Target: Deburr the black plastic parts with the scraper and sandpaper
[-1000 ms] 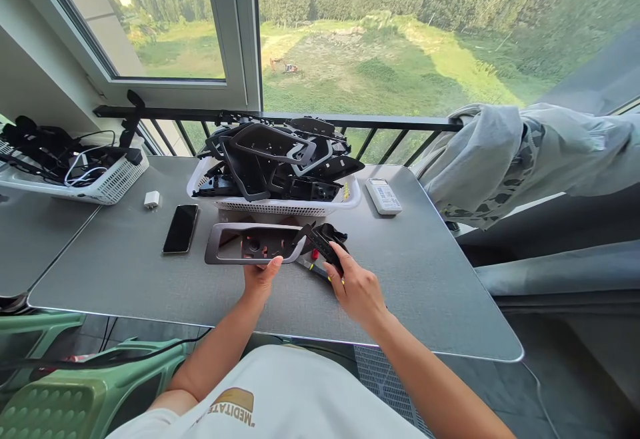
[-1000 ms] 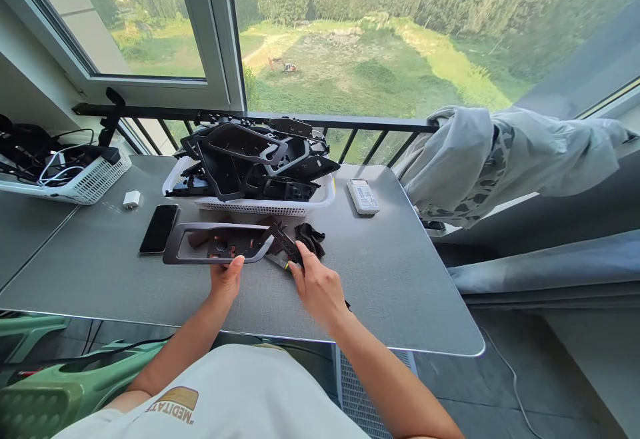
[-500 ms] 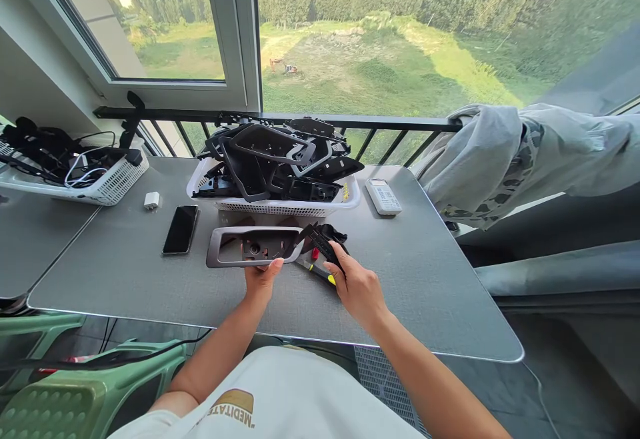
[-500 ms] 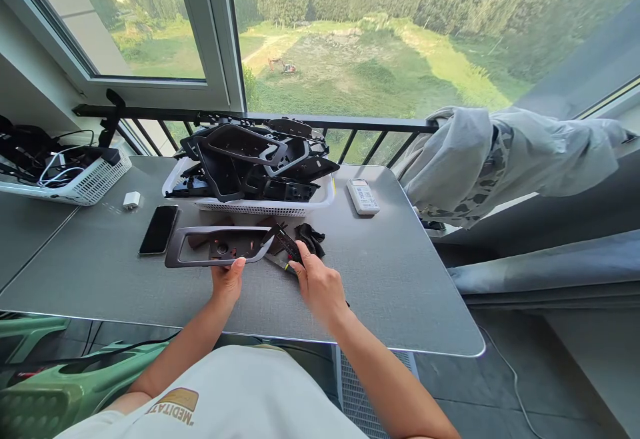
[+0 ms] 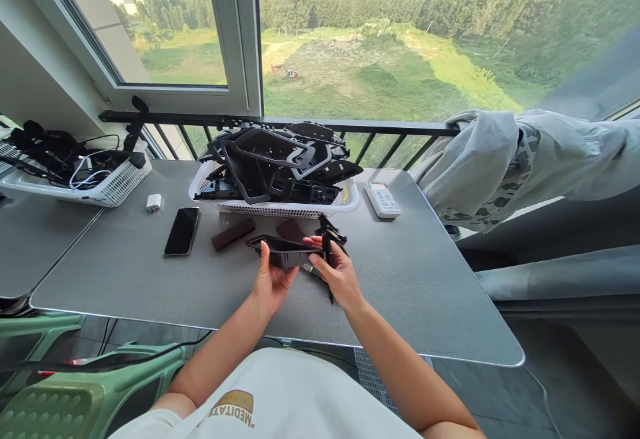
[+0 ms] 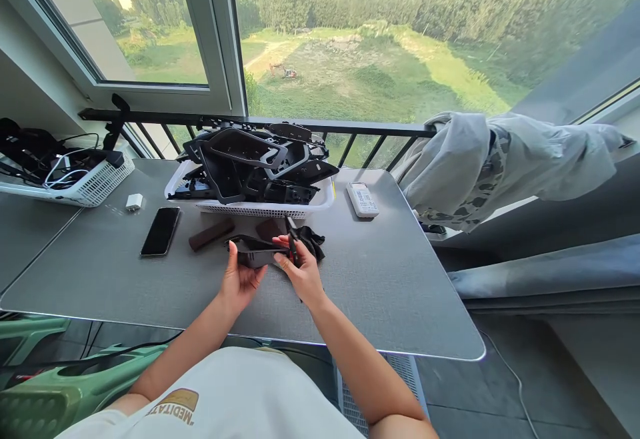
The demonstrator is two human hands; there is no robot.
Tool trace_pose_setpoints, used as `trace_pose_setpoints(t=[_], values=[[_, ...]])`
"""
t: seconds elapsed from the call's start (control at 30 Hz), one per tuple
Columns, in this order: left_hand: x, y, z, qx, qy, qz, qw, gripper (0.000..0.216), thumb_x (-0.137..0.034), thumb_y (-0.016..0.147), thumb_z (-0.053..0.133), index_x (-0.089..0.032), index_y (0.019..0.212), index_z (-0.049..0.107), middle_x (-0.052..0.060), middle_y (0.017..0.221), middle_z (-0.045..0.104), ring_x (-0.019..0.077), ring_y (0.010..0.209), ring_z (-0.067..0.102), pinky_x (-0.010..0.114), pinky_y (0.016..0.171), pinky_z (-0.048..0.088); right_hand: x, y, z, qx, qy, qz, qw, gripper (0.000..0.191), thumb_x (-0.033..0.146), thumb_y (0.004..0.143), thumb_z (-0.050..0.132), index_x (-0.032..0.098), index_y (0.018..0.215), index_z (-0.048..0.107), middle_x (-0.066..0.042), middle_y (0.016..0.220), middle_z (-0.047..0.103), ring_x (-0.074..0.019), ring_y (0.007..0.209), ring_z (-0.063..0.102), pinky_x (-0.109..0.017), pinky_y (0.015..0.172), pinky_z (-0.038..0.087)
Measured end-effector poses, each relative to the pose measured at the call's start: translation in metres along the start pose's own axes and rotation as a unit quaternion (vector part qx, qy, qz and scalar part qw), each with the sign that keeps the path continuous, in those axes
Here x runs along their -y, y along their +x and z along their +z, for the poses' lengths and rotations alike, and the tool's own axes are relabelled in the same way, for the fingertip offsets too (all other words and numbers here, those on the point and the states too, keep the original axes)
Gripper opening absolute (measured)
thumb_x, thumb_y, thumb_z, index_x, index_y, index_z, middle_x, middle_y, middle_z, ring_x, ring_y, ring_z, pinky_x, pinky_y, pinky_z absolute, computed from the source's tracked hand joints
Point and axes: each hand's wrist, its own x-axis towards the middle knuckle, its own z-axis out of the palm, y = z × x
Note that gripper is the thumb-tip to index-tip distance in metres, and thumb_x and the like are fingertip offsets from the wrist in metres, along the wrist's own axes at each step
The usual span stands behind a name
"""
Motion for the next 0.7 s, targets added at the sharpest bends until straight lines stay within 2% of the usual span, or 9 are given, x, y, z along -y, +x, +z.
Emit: trace_pose_setpoints(t=[0.1, 0.17, 0.2, 0.27, 0.33, 0.43, 0.47, 0.6, 0.7], values=[[0.0, -0.002, -0.007, 0.054, 0.183, -0.129, 0.973, 0.078, -0.082, 0.079, 0.039, -0.011, 0.079, 0.071, 0.012, 0.071, 0.074, 0.0181, 0.061, 0.07, 0.025, 0.053, 0.054, 0.002, 0.005, 0.002, -0.03, 0.04, 0.047, 0.998, 0.045, 0.058, 0.067, 0.075, 0.021, 0.09, 0.062, 0.005, 0.06, 0.054, -0.0074, 0.044, 0.035, -0.024, 0.042, 0.029], [-0.005, -0.007, -0.014, 0.103, 0.369, -0.195, 0.903, 0.085, -0.092, 0.068, 0.035, -0.013, 0.052, 0.06, 0.01, 0.048, 0.064, 0.0128, 0.035, 0.054, 0.022, 0.035, 0.036, 0.005, 0.012, -0.004, -0.043, 0.044, 0.062, 0.996, 0.047, 0.062, 0.068, 0.073, 0.022, 0.085, 0.057, 0.011, 0.049, 0.036, -0.0062, 0.04, 0.026, -0.022, 0.039, 0.022], [-0.009, -0.011, -0.017, 0.149, 0.445, -0.205, 0.859, 0.081, -0.091, 0.065, 0.041, -0.014, 0.046, 0.056, 0.009, 0.043, 0.06, 0.0097, 0.029, 0.046, 0.022, 0.032, 0.027, 0.007, 0.015, -0.008, -0.038, 0.042, 0.07, 0.996, 0.048, 0.063, 0.067, 0.073, 0.022, 0.083, 0.055, 0.012, 0.048, 0.031, -0.0057, 0.039, 0.024, -0.022, 0.039, 0.02], [-0.016, -0.02, -0.018, 0.205, 0.537, -0.146, 0.805, 0.068, -0.08, 0.064, 0.06, -0.015, 0.047, 0.056, 0.004, 0.041, 0.056, 0.0064, 0.029, 0.038, 0.022, 0.034, 0.024, 0.009, 0.019, -0.014, -0.008, 0.035, 0.099, 0.994, 0.05, 0.063, 0.063, 0.076, 0.022, 0.079, 0.053, 0.013, 0.047, 0.029, -0.0044, 0.038, 0.021, -0.021, 0.037, 0.016], [-0.021, -0.025, -0.015, 0.19, 0.543, -0.025, 0.818, 0.059, -0.072, 0.068, 0.063, -0.016, 0.052, 0.057, 0.0, 0.042, 0.053, 0.0063, 0.034, 0.038, 0.022, 0.038, 0.026, 0.009, 0.02, -0.016, 0.037, 0.021, 0.136, 0.99, 0.051, 0.062, 0.059, 0.079, 0.021, 0.075, 0.053, 0.013, 0.046, 0.029, -0.0033, 0.037, 0.02, -0.02, 0.036, 0.013], [-0.024, -0.018, -0.008, 0.052, 0.477, 0.217, 0.85, 0.039, -0.057, 0.072, 0.07, -0.018, 0.074, 0.062, -0.002, 0.063, 0.062, 0.0091, 0.055, 0.051, 0.022, 0.056, 0.04, 0.001, 0.016, -0.009, 0.097, -0.005, 0.178, 0.979, 0.051, 0.062, 0.058, 0.078, 0.02, 0.073, 0.052, 0.013, 0.046, 0.03, -0.003, 0.036, 0.02, -0.019, 0.035, 0.014], [-0.023, -0.013, -0.007, 0.019, 0.477, 0.241, 0.845, 0.037, -0.051, 0.067, 0.076, -0.019, 0.081, 0.064, -0.002, 0.069, 0.063, 0.01, 0.061, 0.054, 0.022, 0.06, 0.042, -0.002, 0.015, -0.006, 0.109, -0.016, 0.184, 0.977, 0.051, 0.063, 0.06, 0.076, 0.021, 0.073, 0.052, 0.013, 0.045, 0.03, -0.0031, 0.036, 0.02, -0.019, 0.035, 0.015], [-0.014, 0.007, -0.012, 0.047, 0.433, 0.058, 0.898, 0.043, -0.051, 0.059, 0.081, -0.017, 0.079, 0.063, -0.001, 0.065, 0.064, 0.0119, 0.056, 0.056, 0.024, 0.056, 0.043, -0.017, 0.012, 0.006, 0.128, -0.075, 0.166, 0.975, 0.051, 0.069, 0.068, 0.066, 0.021, 0.073, 0.051, 0.014, 0.044, 0.026, -0.005, 0.035, 0.021, -0.019, 0.035, 0.021], [-0.011, 0.011, -0.019, 0.052, 0.377, 0.026, 0.924, 0.051, -0.055, 0.056, 0.081, -0.019, 0.085, 0.06, -0.001, 0.062, 0.066, 0.0123, 0.049, 0.057, 0.024, 0.05, 0.043, -0.023, 0.016, 0.004, 0.101, -0.142, 0.106, 0.979, 0.047, 0.068, 0.076, 0.059, 0.021, 0.074, 0.055, 0.01, 0.046, 0.035, -0.0088, 0.039, 0.034, -0.022, 0.04, 0.032]])
